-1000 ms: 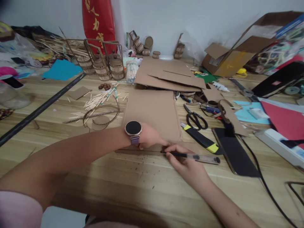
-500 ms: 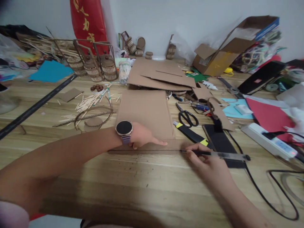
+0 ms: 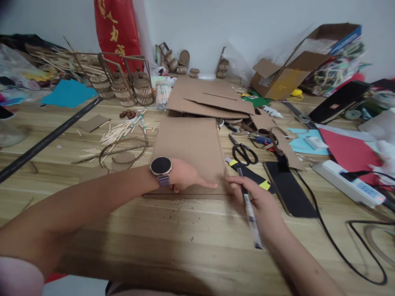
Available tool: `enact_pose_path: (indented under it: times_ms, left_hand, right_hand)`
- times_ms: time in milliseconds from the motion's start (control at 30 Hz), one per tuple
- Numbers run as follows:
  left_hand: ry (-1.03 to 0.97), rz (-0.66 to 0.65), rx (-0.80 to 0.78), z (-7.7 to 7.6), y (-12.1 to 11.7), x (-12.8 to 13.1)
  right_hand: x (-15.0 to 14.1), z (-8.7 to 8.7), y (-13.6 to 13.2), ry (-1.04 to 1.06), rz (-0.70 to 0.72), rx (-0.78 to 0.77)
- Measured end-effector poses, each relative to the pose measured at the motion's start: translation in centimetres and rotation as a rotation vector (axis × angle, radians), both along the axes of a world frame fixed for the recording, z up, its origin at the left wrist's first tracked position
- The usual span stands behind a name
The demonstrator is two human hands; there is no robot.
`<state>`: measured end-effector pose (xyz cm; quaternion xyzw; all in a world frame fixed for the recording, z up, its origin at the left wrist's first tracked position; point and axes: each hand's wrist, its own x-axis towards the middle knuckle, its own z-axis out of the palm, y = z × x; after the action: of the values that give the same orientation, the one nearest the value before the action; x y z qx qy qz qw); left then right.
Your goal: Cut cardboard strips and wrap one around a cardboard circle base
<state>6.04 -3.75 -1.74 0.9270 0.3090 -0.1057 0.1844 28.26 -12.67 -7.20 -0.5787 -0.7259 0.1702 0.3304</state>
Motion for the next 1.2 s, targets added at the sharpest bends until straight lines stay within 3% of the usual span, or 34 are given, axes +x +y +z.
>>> enact_pose_path:
  times_ms: [100, 200, 400, 567, 1200]
  left_hand:
    - [0.117, -0.104, -0.034, 0.3, -0.8, -1.1]
    - [0.124, -0.064, 0.085, 0.0, -2.0, -2.8]
    - [0.091, 0.029, 0.232, -1.5, -4.0, -5.1]
    - [0.067, 0.042, 0.228, -2.0, -4.0, -5.1]
    - [0.078, 0.016, 0.206, -1.6, -3.8, -5.1]
  right_hand:
    - [0.4, -1.3, 0.8, -0.046, 0.151, 0.028]
    - [0.9, -2.3, 1.4, -0.113, 0.236, 0.047]
    - [1.3, -3.0, 1.8, -0.132, 0.246, 0.081]
    - [1.3, -2.8, 1.7, -0.158, 0.254, 0.085]
    - [1.1, -2.7, 1.4, -0.208, 0.278, 0.117]
